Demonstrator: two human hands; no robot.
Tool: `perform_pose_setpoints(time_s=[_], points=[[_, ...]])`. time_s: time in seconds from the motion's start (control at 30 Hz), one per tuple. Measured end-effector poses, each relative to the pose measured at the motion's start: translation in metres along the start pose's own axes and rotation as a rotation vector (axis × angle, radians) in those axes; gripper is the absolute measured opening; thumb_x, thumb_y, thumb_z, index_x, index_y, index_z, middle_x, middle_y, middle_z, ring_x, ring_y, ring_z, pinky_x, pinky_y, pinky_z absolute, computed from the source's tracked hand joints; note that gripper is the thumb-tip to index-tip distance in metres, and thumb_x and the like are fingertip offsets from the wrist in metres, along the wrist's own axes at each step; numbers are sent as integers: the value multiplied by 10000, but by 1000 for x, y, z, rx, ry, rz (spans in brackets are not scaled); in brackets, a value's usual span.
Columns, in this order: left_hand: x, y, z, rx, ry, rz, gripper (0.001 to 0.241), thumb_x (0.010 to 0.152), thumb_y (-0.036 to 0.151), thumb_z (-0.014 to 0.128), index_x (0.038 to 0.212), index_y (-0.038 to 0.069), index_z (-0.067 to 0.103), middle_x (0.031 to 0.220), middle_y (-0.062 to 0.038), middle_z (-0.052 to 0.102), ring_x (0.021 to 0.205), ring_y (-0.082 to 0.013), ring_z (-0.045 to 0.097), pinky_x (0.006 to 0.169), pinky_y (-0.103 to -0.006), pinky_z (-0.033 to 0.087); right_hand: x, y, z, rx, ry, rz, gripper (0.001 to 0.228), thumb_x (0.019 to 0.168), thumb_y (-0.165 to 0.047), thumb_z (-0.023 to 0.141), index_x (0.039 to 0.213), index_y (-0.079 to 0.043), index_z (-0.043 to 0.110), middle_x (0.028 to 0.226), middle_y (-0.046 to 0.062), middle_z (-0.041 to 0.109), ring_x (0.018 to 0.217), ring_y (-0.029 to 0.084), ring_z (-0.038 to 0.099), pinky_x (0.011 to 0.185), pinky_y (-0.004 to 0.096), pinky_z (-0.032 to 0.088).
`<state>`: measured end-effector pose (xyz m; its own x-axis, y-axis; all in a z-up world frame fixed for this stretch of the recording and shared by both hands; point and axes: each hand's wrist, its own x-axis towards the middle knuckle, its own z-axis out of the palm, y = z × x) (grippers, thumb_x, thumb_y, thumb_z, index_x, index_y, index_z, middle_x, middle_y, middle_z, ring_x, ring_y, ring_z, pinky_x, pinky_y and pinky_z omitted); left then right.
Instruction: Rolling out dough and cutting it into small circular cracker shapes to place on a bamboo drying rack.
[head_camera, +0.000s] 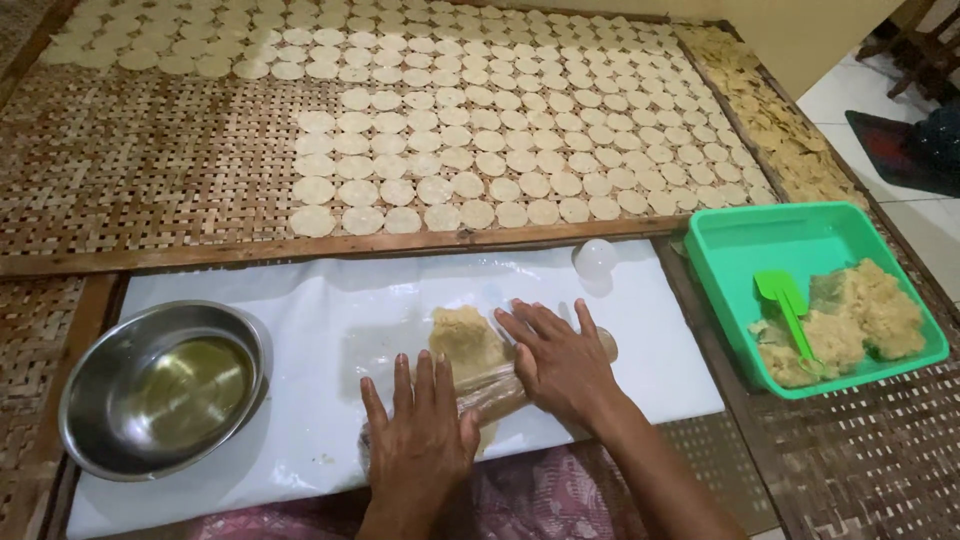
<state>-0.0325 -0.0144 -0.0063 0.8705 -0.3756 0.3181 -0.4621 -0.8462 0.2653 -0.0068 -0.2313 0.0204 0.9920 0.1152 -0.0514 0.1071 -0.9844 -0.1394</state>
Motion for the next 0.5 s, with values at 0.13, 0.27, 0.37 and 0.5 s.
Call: perform_pose_setpoints(time_s=[0.13, 0.27, 0.37, 0.5], points=[[-5, 4, -1, 28, -28, 32, 763, 820, 421, 626, 1423, -28, 495, 1473, -263, 487, 1421, -460, 381, 1069, -769, 198, -11, 5, 11, -22, 64, -11, 571, 977, -268, 357, 1546, -262, 411, 1590, 40, 416, 1449, 261, 389, 1205, 629, 102], [-17, 8, 3, -13, 38, 50, 758, 829, 405, 654, 1412, -47, 477, 1446, -243, 481, 1403, -429, 385, 1111, -747, 201, -25, 2, 11, -35, 126, 2, 568, 972, -261, 408, 1537, -210, 418, 1572, 40, 443, 1444, 271, 402, 1201, 630, 116], [-24, 16, -5, -54, 52, 73, 803, 782, 406, 687, 1404, -55, 473, 1478, -246, 457, 1419, -440, 382, 1114, -755, 199, -40, 3, 13, -22, 177, -1, 578, 973, -265, 439, 1542, -174, 415, 1571, 43, 456, 1456, 275, 393, 1200, 625, 129], [-43, 25, -5, -34, 140, 115, 794, 767, 385, 651, 1427, -23, 484, 1471, -209, 456, 1390, -374, 404, 1115, -669, 222, -67, 9, 18, 21, 237, -54, 620, 997, -336, 497, 1571, -128, 389, 1591, 70, 449, 1490, 286, 357, 1201, 608, 147]])
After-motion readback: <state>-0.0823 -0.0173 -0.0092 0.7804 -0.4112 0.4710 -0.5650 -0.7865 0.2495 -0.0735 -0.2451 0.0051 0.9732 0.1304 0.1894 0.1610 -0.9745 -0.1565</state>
